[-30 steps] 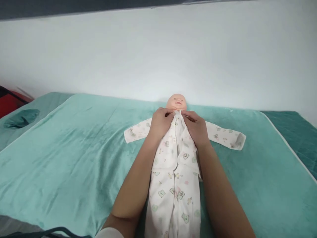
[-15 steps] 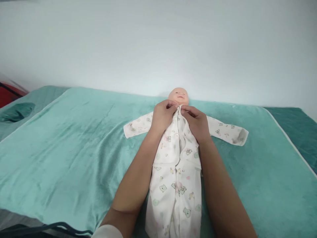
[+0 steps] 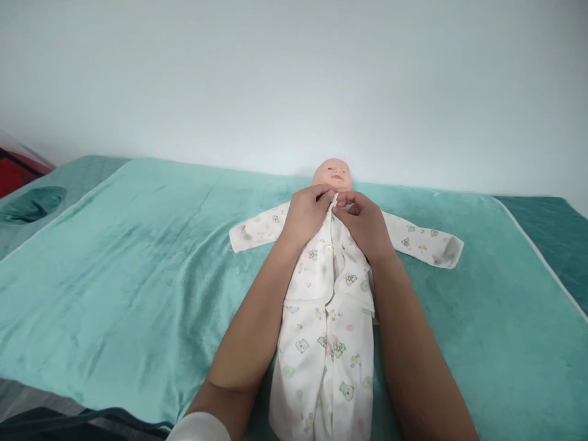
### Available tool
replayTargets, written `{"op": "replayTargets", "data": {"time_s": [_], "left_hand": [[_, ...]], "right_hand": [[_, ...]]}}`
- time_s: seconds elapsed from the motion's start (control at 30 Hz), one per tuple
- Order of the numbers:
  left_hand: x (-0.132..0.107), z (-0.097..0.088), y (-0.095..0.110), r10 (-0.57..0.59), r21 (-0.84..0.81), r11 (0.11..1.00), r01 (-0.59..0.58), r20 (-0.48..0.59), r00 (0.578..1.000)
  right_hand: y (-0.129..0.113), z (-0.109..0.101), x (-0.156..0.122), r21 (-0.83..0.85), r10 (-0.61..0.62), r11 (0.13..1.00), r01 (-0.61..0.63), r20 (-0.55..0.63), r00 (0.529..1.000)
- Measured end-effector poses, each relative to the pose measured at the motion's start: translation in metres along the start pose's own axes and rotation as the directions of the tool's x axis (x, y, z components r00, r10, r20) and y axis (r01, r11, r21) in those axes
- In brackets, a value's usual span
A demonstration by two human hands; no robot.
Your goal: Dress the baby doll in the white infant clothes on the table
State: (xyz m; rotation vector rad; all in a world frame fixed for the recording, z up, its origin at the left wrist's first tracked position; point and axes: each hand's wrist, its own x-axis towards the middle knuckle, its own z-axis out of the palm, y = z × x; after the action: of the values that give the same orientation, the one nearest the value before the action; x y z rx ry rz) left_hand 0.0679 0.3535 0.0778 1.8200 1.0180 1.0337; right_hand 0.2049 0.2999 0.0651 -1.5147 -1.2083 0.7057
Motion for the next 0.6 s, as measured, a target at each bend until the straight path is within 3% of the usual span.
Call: {"op": "replayTargets", "data": {"time_s": [0.27, 0.6], "left_hand": [[-0.0012, 0.001, 0.0013, -0.093, -0.04, 0.995, 0.092, -0.008, 0.996], [0.0005, -0.0002, -0.002, -0.129, -0.063, 0.99, 0.128, -0.015, 0.991]], "right_hand": [[-0.0019, 0.0011, -0.0006, 0.015, -0.015, 1.0, 0.015, 0.022, 1.0], [0.0009, 0.0009, 0.0011, 0.028, -0.023, 0.999, 0.022, 0.003, 1.0]]}}
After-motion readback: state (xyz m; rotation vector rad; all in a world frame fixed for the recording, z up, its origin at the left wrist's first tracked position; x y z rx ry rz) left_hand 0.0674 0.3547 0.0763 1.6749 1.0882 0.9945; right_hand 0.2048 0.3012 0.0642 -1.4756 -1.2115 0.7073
